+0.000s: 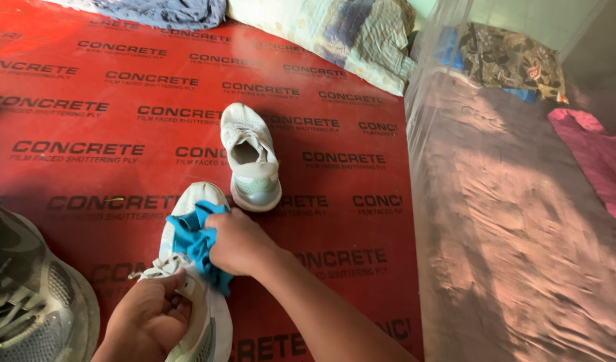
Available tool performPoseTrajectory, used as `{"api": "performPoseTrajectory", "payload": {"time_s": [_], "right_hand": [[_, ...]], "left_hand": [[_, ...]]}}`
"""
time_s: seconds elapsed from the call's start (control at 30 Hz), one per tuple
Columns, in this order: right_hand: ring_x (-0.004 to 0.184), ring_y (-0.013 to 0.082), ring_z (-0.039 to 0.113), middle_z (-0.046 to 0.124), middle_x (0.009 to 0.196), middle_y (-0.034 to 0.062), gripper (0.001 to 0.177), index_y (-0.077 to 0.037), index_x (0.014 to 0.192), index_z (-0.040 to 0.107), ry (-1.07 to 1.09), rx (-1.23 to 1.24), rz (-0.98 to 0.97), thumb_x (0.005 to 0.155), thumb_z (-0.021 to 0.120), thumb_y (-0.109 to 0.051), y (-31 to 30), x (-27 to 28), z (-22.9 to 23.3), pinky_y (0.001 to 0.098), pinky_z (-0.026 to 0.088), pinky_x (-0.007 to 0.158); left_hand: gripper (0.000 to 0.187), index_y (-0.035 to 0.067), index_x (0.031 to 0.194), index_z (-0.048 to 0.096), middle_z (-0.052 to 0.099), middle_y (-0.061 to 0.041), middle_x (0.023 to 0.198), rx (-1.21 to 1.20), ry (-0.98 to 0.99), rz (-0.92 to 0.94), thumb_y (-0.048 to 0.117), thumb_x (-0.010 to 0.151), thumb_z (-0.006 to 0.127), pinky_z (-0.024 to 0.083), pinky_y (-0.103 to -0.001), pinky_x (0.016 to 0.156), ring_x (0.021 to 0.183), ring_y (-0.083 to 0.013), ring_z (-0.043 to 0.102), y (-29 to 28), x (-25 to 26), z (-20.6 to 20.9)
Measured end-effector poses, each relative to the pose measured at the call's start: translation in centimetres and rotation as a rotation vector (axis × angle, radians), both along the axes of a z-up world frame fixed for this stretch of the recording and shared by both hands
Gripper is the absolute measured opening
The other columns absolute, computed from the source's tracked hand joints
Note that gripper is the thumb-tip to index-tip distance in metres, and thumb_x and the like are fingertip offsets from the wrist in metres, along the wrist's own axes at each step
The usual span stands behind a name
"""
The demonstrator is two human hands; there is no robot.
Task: The person wipes the upper surface of a white sneaker with a blue cloth. The shoe is held in the left hand while the right hand scrubs the mesh and laces. The task is performed on a red construction sheet placed on a bed.
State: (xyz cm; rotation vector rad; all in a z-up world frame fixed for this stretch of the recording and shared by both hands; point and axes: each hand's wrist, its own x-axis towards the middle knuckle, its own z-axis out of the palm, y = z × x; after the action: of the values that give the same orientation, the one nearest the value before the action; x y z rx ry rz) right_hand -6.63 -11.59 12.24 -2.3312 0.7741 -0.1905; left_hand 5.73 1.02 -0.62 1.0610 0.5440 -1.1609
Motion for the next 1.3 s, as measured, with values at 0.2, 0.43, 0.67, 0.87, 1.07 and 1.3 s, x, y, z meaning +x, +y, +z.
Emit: {"api": "performPoseTrajectory", "payload": {"time_s": [0.2, 0.43, 0.67, 0.87, 1.07, 1.3], "right_hand": [[0.091, 0.0268, 0.069, 0.073, 0.100, 0.0173, 0.043, -0.008, 0.117, 0.073, 0.272, 0.379, 0.173, 0.075, 0.067, -0.005, 0.9, -0.1, 3.1, 0.0360, 0.054, 0.078], [0.083, 0.0188, 0.065, 0.074, 0.096, 0.0078, 0.045, -0.012, 0.122, 0.073, 0.057, 0.684, 0.114, 0.079, 0.063, -0.004, -1.3, 0.1, 3.4, 0.0344, 0.054, 0.075], [0.096, 0.0318, 0.072, 0.073, 0.108, 0.0177, 0.034, -0.008, 0.114, 0.076, -0.280, 0.158, -0.219, 0.084, 0.061, -0.003, 0.0, 0.3, 0.1, 0.0383, 0.056, 0.083], [0.098, 0.0378, 0.070, 0.070, 0.107, 0.0196, 0.034, -0.009, 0.111, 0.073, -0.109, 0.052, -0.039, 0.077, 0.069, -0.006, 1.2, 0.4, 1.3, 0.0441, 0.056, 0.083], [0.083, 0.0326, 0.078, 0.076, 0.091, 0.0211, 0.042, -0.013, 0.111, 0.074, 0.329, 0.256, 0.131, 0.071, 0.063, -0.005, 3.3, 1.0, 3.8, 0.0424, 0.063, 0.073], [0.082, 0.0223, 0.073, 0.076, 0.092, 0.0104, 0.040, -0.016, 0.110, 0.078, 0.155, 0.282, 0.149, 0.071, 0.076, -0.013, 1.3, 1.0, 4.0, 0.0374, 0.058, 0.074]], "left_hand": [[0.006, 0.010, 0.102, 0.061, 0.061, -0.003, 0.086, -0.191, -0.009, -0.069, 0.008, 0.096, 0.060, 0.051, -0.030, 0.065, 0.070, -0.0157, 0.056, 0.7, 1.0, -0.2], [0.013, 0.009, 0.110, 0.061, 0.065, -0.006, 0.096, -0.002, 0.034, 0.002, 0.007, 0.098, 0.058, 0.052, -0.033, 0.074, 0.081, -0.0185, 0.060, 0.6, 0.8, 1.7], [0.018, 0.006, 0.118, 0.060, 0.067, -0.009, 0.105, 0.048, 0.047, 0.000, 0.007, 0.100, 0.060, 0.052, -0.035, 0.082, 0.091, -0.0219, 0.064, 1.0, 0.6, 3.3], [0.017, 0.007, 0.117, 0.060, 0.067, -0.010, 0.104, 0.045, 0.028, -0.008, 0.008, 0.100, 0.056, 0.053, -0.038, 0.082, 0.089, -0.0251, 0.063, 1.4, 1.0, 3.1], [0.016, 0.008, 0.116, 0.060, 0.067, -0.010, 0.103, 0.033, 0.046, 0.009, 0.008, 0.101, 0.054, 0.054, -0.037, 0.083, 0.089, -0.0238, 0.064, 0.8, 2.1, 2.2], [0.015, 0.009, 0.114, 0.060, 0.067, -0.009, 0.103, 0.018, 0.072, 0.041, 0.009, 0.101, 0.052, 0.056, -0.036, 0.084, 0.088, -0.0222, 0.064, 1.7, 3.6, 1.7]]}}
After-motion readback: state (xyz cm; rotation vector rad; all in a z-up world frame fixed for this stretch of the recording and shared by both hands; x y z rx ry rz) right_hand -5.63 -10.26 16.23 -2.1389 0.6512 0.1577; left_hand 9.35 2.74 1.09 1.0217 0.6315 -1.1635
